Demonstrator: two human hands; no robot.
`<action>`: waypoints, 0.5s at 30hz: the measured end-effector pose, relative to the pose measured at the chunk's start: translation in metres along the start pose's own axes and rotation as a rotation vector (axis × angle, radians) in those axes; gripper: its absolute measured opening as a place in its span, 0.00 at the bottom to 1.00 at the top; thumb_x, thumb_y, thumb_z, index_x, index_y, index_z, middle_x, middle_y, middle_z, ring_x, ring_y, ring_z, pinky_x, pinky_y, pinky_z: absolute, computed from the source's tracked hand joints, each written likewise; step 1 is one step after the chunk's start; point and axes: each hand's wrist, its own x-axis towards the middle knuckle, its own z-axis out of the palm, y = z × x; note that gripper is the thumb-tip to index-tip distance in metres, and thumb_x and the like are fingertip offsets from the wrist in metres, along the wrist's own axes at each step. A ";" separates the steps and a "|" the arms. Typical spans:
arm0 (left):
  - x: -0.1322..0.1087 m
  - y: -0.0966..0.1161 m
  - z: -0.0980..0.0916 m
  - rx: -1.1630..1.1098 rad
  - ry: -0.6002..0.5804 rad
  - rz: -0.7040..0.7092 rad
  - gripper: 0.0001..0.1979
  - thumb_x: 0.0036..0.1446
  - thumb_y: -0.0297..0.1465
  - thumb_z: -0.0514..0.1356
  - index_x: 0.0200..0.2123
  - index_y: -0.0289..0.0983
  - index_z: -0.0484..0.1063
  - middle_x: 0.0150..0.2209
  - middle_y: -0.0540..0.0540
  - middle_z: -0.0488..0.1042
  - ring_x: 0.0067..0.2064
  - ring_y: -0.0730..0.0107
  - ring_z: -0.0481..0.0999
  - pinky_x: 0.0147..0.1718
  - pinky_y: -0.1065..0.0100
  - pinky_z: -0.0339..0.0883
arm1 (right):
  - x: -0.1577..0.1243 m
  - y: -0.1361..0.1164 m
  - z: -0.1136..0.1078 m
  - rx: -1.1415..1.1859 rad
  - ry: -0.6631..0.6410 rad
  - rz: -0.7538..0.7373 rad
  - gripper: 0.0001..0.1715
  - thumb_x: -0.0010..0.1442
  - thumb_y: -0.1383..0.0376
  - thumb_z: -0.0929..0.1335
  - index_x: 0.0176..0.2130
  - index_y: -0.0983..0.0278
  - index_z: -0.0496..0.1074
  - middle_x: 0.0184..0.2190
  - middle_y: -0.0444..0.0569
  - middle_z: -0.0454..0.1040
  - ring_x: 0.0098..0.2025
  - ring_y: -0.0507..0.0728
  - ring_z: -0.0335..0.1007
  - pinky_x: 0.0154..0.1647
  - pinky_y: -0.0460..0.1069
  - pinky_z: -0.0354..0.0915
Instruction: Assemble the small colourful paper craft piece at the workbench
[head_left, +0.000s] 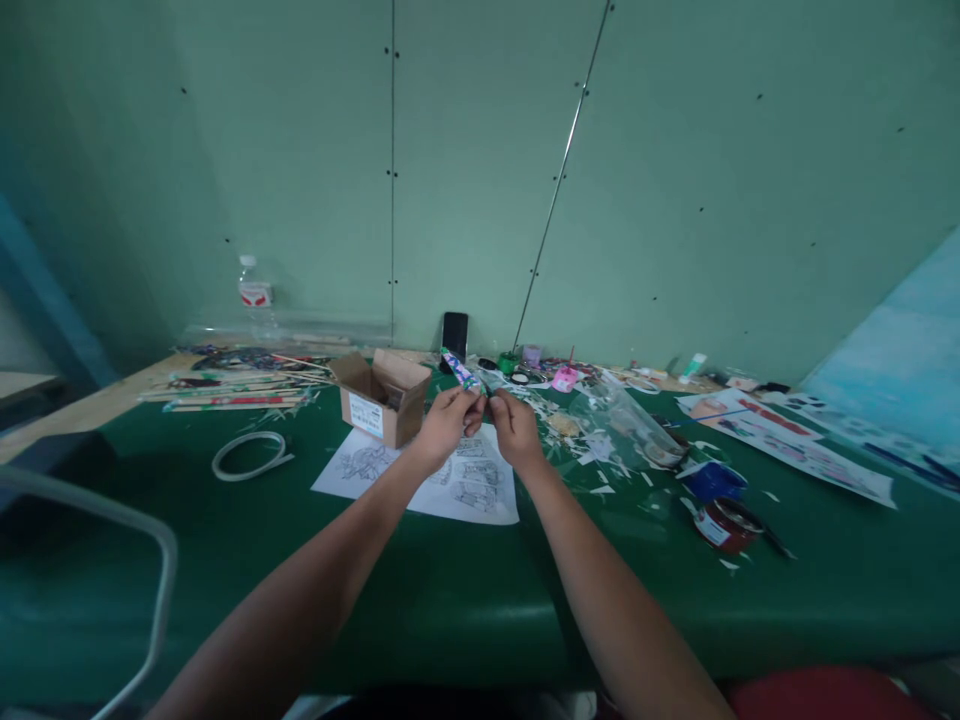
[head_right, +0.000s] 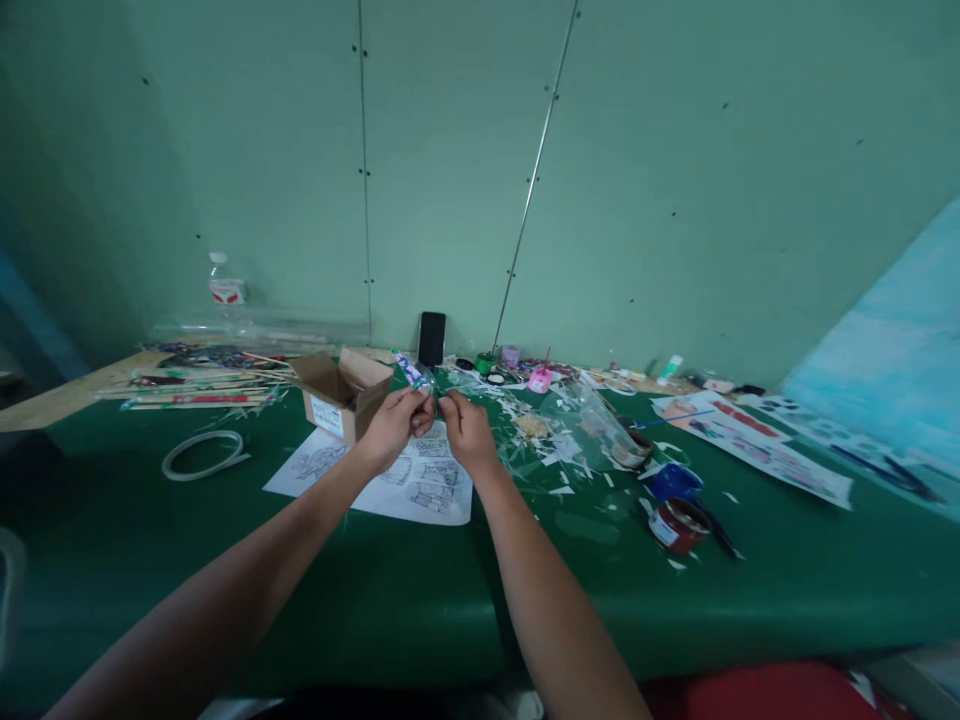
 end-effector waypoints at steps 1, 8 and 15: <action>0.000 0.000 0.000 0.000 0.006 -0.002 0.15 0.55 0.35 0.54 0.19 0.35 0.60 0.15 0.55 0.52 0.17 0.81 0.54 0.19 0.73 0.48 | 0.000 0.000 0.000 -0.032 -0.003 -0.008 0.20 0.65 0.57 0.54 0.25 0.61 0.58 0.17 0.41 0.60 0.19 0.51 0.57 0.22 0.45 0.52; 0.001 0.000 -0.001 0.017 0.049 -0.008 0.15 0.54 0.32 0.53 0.17 0.36 0.59 0.14 0.55 0.50 0.16 0.81 0.52 0.18 0.73 0.47 | -0.001 0.000 0.002 -0.248 -0.011 -0.075 0.14 0.65 0.61 0.54 0.32 0.61 0.63 0.20 0.44 0.67 0.22 0.54 0.65 0.24 0.46 0.53; 0.004 -0.002 -0.008 0.070 0.024 0.004 0.16 0.54 0.33 0.53 0.16 0.36 0.57 0.14 0.55 0.50 0.16 0.81 0.53 0.18 0.72 0.46 | -0.002 0.002 0.006 -0.331 0.006 -0.112 0.14 0.65 0.61 0.54 0.36 0.62 0.63 0.23 0.47 0.71 0.23 0.56 0.68 0.23 0.46 0.54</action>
